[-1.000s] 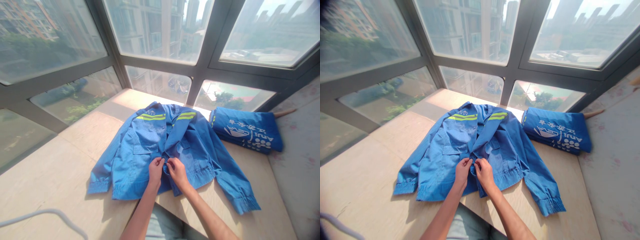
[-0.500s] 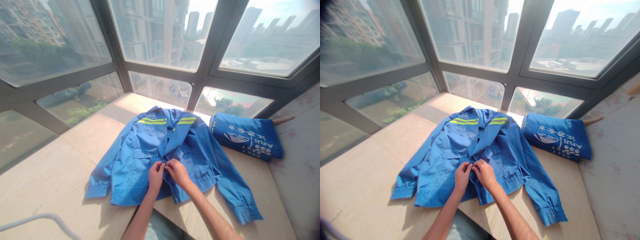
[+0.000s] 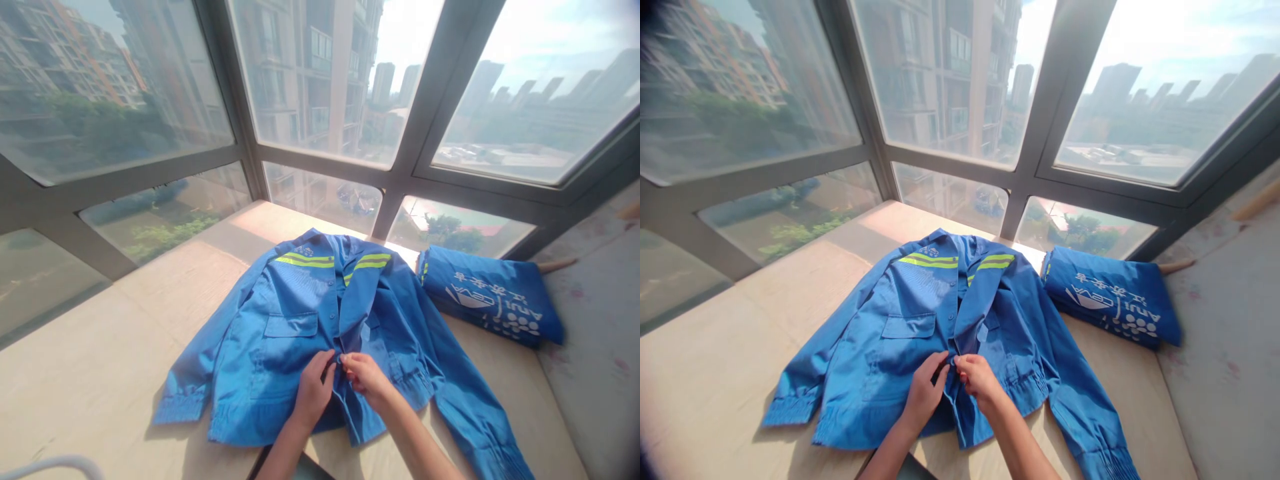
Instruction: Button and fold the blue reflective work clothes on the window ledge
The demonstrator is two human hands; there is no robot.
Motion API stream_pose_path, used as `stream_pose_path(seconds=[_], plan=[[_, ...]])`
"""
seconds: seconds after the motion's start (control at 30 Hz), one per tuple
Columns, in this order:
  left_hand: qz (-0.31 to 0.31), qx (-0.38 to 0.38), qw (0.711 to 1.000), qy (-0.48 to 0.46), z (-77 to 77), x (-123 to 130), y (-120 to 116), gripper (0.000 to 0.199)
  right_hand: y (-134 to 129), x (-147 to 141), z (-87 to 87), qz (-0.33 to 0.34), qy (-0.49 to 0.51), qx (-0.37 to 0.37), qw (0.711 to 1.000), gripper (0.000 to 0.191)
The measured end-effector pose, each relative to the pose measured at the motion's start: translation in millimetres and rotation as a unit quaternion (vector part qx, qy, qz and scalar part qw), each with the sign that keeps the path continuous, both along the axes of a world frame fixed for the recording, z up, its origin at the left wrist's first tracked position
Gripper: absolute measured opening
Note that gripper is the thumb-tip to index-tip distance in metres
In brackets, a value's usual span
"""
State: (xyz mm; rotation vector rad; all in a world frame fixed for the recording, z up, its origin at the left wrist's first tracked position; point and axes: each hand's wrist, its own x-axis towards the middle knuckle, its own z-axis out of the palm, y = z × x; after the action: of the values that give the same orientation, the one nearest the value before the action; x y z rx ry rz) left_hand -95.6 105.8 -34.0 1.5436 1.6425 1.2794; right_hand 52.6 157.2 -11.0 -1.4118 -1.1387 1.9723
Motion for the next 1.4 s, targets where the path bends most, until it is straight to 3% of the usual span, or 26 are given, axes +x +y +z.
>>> stream_pose_path(seconds=[0.07,0.1,0.2,0.23,0.3,0.33,0.4,0.47,0.57,0.63,0.73,0.83,0.9,0.93,1.07,1.13,1.2,1.27,1.4], plan=[[0.022,-0.056,0.998,-0.021,-4.1,-1,-3,0.031,-1,0,-0.7,0.007,-0.085,0.104,0.991,0.043],[0.034,-0.083,0.996,-0.022,-5.7,-1,-4,0.032,-1,-2,-0.1,-0.001,-0.140,0.184,0.973,0.038],[0.042,-0.095,0.993,0.058,-3.8,4,-6,0.033,-2,-10,5.5,-0.055,-0.276,0.415,0.865,0.021],[0.035,-0.077,0.991,0.105,-0.2,6,-6,0.031,-1,-13,8.0,-0.068,-0.304,0.464,0.829,0.026],[0.013,-0.038,0.980,0.196,11.2,7,-5,0.026,4,-20,13.1,-0.065,-0.336,0.519,0.784,0.042],[0.006,-0.022,0.972,0.234,18.1,7,-4,0.024,9,-23,15.4,-0.058,-0.340,0.526,0.777,0.047],[-0.001,0.006,0.958,0.285,31.1,1,-1,0.019,21,-25,19.3,-0.057,-0.324,0.504,0.799,0.049],[-0.021,0.029,0.954,0.299,38.4,-9,2,0.018,33,-19,22.3,-0.086,-0.267,0.442,0.852,0.048],[-0.075,0.035,0.954,0.288,34.7,-23,6,0.030,42,0,22.5,-0.146,-0.138,0.324,0.925,0.048],[-0.101,0.032,0.950,0.292,25.3,-28,4,0.039,41,17,16.5,-0.169,-0.088,0.271,0.944,0.050],[-0.117,0.037,0.944,0.305,10.1,-30,-4,0.044,33,38,-2.2,-0.184,-0.105,0.244,0.946,0.048],[-0.131,0.039,0.938,0.318,1.2,-33,-13,0.043,26,52,-20.6,-0.154,-0.185,0.243,0.940,0.041],[-0.134,0.034,0.935,0.328,0.8,-36,-17,0.040,23,56,-23.4,-0.108,-0.284,0.284,0.909,0.033],[-0.131,0.027,0.934,0.331,2.4,-38,-17,0.038,23,56,-20.9,-0.083,-0.347,0.318,0.879,0.029],[-0.115,-0.016,0.941,0.318,18.6,-34,1,0.033,27,50,6.8,0.014,-0.538,0.455,0.709,0.022],[-0.110,-0.017,0.947,0.302,28.7,-27,23,0.034,32,43,20.2,0.053,-0.558,0.486,0.671,0.024],[-0.106,-0.017,0.949,0.295,36.5,-16,48,0.038,38,36,26.7,0.071,-0.564,0.481,0.667,0.026],[-0.102,-0.043,0.942,0.317,40.0,-4,73,0.041,43,34,25.4,0.068,-0.567,0.458,0.682,0.026],[-0.095,-0.102,0.920,0.366,35.0,12,106,0.037,44,43,10.5,-0.014,-0.486,0.438,0.756,0.031]])
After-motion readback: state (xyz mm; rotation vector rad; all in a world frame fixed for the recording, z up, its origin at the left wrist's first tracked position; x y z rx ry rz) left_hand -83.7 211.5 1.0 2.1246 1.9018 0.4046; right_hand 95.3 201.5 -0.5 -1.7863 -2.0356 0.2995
